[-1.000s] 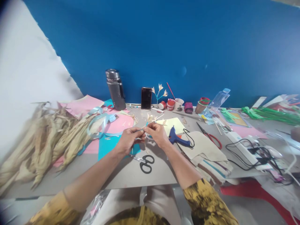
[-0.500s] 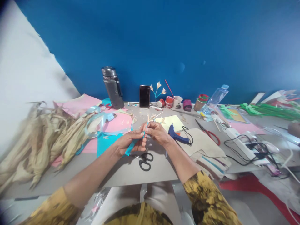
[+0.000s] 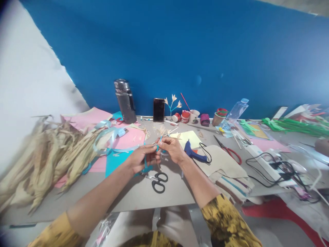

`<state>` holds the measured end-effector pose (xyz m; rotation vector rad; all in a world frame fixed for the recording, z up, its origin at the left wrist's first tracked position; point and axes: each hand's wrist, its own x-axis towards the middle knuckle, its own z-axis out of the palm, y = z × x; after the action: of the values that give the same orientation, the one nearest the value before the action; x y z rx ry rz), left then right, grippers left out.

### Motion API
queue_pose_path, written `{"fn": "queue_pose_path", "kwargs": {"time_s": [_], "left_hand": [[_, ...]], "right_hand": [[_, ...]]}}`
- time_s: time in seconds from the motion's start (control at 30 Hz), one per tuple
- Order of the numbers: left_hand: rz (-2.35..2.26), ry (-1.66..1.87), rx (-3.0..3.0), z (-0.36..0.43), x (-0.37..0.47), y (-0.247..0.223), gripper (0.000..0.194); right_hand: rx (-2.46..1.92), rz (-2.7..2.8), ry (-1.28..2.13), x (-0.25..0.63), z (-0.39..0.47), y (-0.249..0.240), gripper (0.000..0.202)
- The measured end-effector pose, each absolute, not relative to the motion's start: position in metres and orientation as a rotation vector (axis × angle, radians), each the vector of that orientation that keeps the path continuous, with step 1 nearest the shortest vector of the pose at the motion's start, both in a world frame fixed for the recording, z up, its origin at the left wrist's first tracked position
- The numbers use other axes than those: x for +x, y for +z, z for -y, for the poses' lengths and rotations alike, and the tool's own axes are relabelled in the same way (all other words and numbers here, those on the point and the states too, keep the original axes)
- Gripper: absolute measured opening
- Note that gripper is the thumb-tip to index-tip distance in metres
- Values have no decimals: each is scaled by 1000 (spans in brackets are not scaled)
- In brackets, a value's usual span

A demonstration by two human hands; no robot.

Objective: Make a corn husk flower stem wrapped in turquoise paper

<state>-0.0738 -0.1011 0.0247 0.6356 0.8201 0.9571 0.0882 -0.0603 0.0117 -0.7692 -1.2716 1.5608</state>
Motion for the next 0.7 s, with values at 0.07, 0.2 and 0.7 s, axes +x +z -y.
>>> {"fn": "queue_pose_path", "kwargs": {"time_s": [0.07,0.2,0.7], "left_hand": [[-784,887,589,100,-76,25,9],[-763,837,572,99,-77,23,5],[-904,1057,774,103,-71,23,13]], "right_hand": [[-723,1241,1621,90,60,11,29],[-667,1229,1652,90,60,9,26],[-628,1318,1645,90,59,10,30]]}}
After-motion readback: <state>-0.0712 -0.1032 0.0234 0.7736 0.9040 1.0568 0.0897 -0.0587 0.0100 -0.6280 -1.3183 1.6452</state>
